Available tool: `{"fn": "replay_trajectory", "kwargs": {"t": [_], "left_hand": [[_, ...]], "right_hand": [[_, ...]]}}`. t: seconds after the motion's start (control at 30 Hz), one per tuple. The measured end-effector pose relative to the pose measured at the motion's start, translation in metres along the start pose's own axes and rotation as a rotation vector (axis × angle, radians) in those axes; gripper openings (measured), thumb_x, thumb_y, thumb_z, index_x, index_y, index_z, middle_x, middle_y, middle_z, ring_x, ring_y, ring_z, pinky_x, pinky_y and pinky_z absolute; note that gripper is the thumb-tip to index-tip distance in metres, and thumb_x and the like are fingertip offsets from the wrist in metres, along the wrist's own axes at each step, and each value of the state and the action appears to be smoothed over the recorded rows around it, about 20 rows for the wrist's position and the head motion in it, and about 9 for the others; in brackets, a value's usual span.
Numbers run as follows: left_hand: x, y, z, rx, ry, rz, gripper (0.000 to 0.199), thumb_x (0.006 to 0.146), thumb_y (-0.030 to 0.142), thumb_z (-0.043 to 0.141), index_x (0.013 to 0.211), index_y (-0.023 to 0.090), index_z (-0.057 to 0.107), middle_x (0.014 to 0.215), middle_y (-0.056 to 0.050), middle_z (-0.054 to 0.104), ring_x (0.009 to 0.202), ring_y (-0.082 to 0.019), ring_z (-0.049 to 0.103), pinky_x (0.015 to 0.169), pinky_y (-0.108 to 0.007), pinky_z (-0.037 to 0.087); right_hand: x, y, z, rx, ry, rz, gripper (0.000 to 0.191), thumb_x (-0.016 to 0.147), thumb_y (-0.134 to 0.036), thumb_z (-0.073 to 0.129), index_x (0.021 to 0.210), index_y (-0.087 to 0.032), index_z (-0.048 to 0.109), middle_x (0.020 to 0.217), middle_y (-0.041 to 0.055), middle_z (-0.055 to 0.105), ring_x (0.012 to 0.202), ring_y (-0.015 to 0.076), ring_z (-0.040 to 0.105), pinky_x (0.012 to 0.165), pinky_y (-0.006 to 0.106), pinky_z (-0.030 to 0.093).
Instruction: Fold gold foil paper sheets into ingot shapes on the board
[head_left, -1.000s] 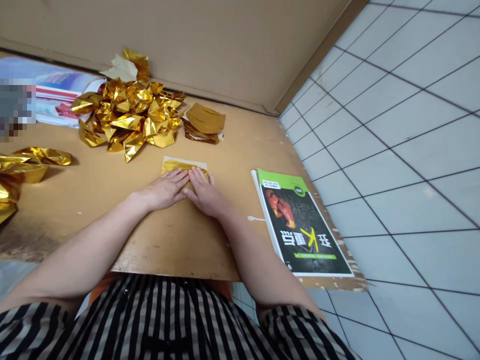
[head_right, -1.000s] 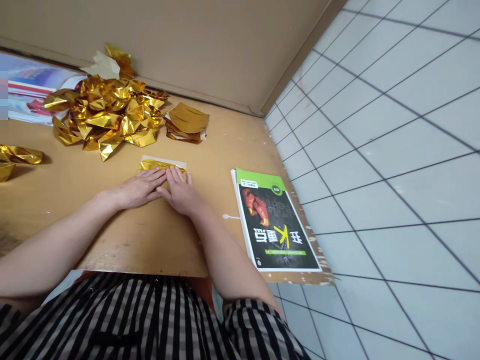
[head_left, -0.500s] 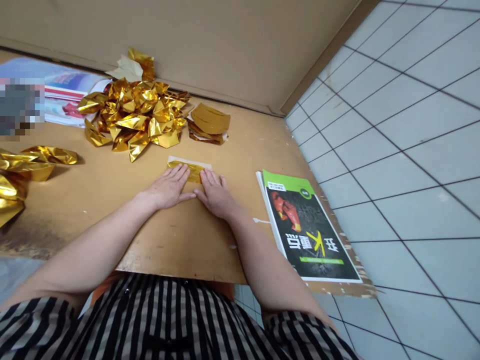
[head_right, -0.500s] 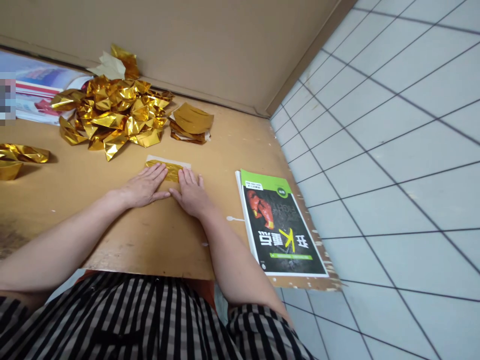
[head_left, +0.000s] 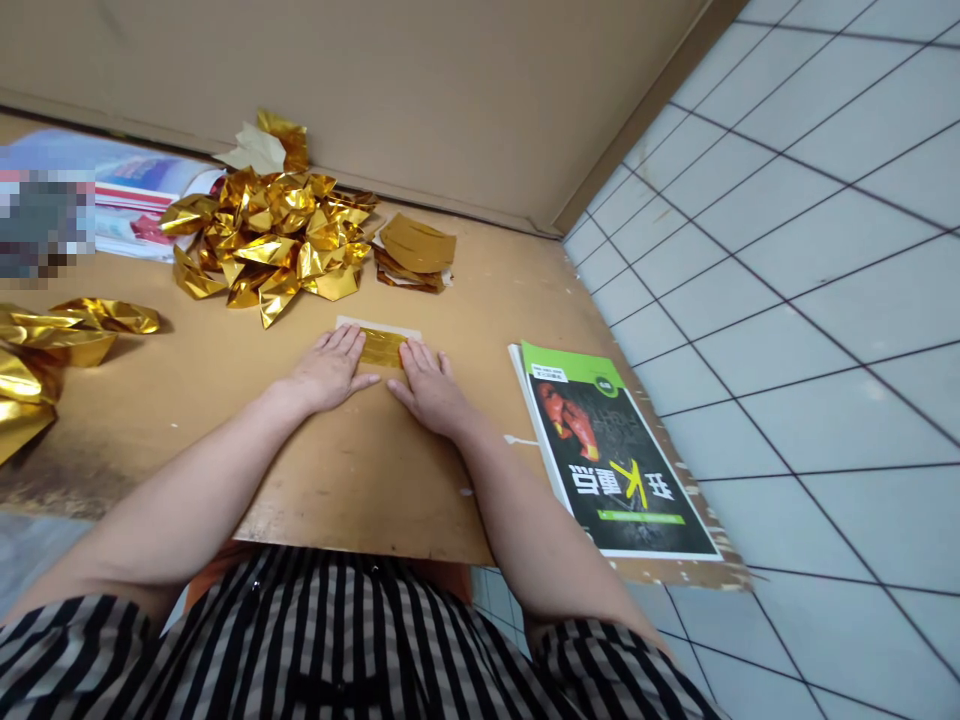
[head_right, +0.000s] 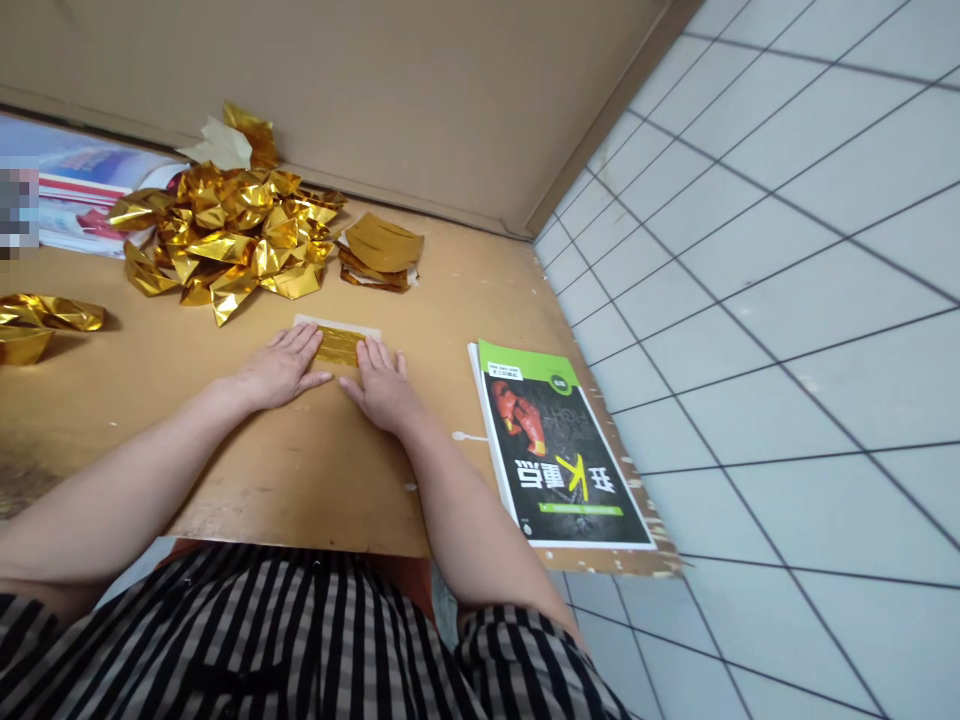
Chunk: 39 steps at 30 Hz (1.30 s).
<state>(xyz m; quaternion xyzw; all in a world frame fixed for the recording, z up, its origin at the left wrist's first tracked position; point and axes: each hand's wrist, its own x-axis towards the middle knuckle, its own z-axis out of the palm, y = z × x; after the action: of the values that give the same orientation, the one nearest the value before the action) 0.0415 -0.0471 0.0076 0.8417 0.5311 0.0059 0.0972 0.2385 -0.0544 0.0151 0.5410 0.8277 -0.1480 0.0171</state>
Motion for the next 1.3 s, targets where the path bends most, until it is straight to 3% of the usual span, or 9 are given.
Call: {"fn": "replay_trajectory", "kwargs": {"t": [0.2, 0.4, 0.57, 0.87, 1.03, 1.3], "left_hand": [[0.001, 0.003, -0.003, -0.001, -0.019, -0.037, 0.073, 0.097, 0.055, 0.024, 0.149, 0.004, 0.027, 0.158, -0.016, 0.023, 0.147, -0.028, 0.019, 0.118, -0.041, 0.019], [0.003, -0.003, 0.0, -0.005, 0.038, 0.0, 0.07, 0.097, 0.056, 0.023, 0.149, 0.01, 0.031, 0.157, -0.014, 0.027, 0.146, -0.027, 0.023, 0.117, -0.041, 0.021], [0.003, -0.004, 0.0, 0.0, 0.067, 0.014, 0.069, 0.097, 0.054, 0.024, 0.148, 0.007, 0.032, 0.156, -0.017, 0.029, 0.145, -0.027, 0.024, 0.117, -0.042, 0.022], [0.006, 0.004, -0.007, -0.016, 0.041, -0.037, 0.069, 0.097, 0.051, 0.029, 0.147, 0.004, 0.031, 0.155, -0.02, 0.029, 0.145, -0.028, 0.024, 0.117, -0.043, 0.021], [0.007, 0.007, -0.008, -0.037, 0.063, -0.025, 0.066, 0.097, 0.048, 0.03, 0.146, 0.003, 0.034, 0.154, -0.02, 0.032, 0.145, -0.029, 0.025, 0.117, -0.046, 0.022], [0.008, 0.013, -0.007, -0.041, 0.093, -0.036, 0.061, 0.098, 0.042, 0.032, 0.145, 0.004, 0.036, 0.153, -0.02, 0.034, 0.143, -0.03, 0.029, 0.117, -0.048, 0.023]], "right_hand": [[0.002, -0.002, -0.004, -0.012, -0.001, 0.018, 0.073, 0.096, -0.053, 0.022, 0.151, -0.007, 0.023, 0.16, 0.0167, 0.018, 0.149, 0.0252, 0.013, 0.119, 0.049, 0.011], [0.004, -0.004, -0.003, -0.02, 0.046, 0.018, 0.07, 0.096, -0.053, 0.022, 0.15, -0.009, 0.027, 0.159, 0.0166, 0.022, 0.148, 0.026, 0.016, 0.118, 0.051, 0.013], [0.006, -0.005, -0.003, -0.016, 0.074, 0.025, 0.067, 0.097, -0.05, 0.025, 0.149, -0.008, 0.031, 0.157, 0.0181, 0.025, 0.147, 0.0264, 0.019, 0.117, 0.052, 0.015], [0.009, 0.002, -0.004, -0.01, 0.122, 0.007, 0.062, 0.097, -0.046, 0.026, 0.146, -0.009, 0.036, 0.155, 0.0191, 0.032, 0.146, 0.0258, 0.025, 0.117, 0.053, 0.019], [0.011, 0.01, 0.0, -0.001, 0.188, -0.038, 0.059, 0.097, -0.047, 0.027, 0.145, -0.016, 0.04, 0.153, 0.0163, 0.037, 0.144, 0.0263, 0.029, 0.115, 0.056, 0.023], [0.007, 0.022, 0.006, 0.039, 0.221, -0.044, 0.057, 0.096, -0.046, 0.027, 0.144, -0.019, 0.043, 0.151, 0.0159, 0.04, 0.142, 0.0277, 0.033, 0.113, 0.059, 0.025]]}}
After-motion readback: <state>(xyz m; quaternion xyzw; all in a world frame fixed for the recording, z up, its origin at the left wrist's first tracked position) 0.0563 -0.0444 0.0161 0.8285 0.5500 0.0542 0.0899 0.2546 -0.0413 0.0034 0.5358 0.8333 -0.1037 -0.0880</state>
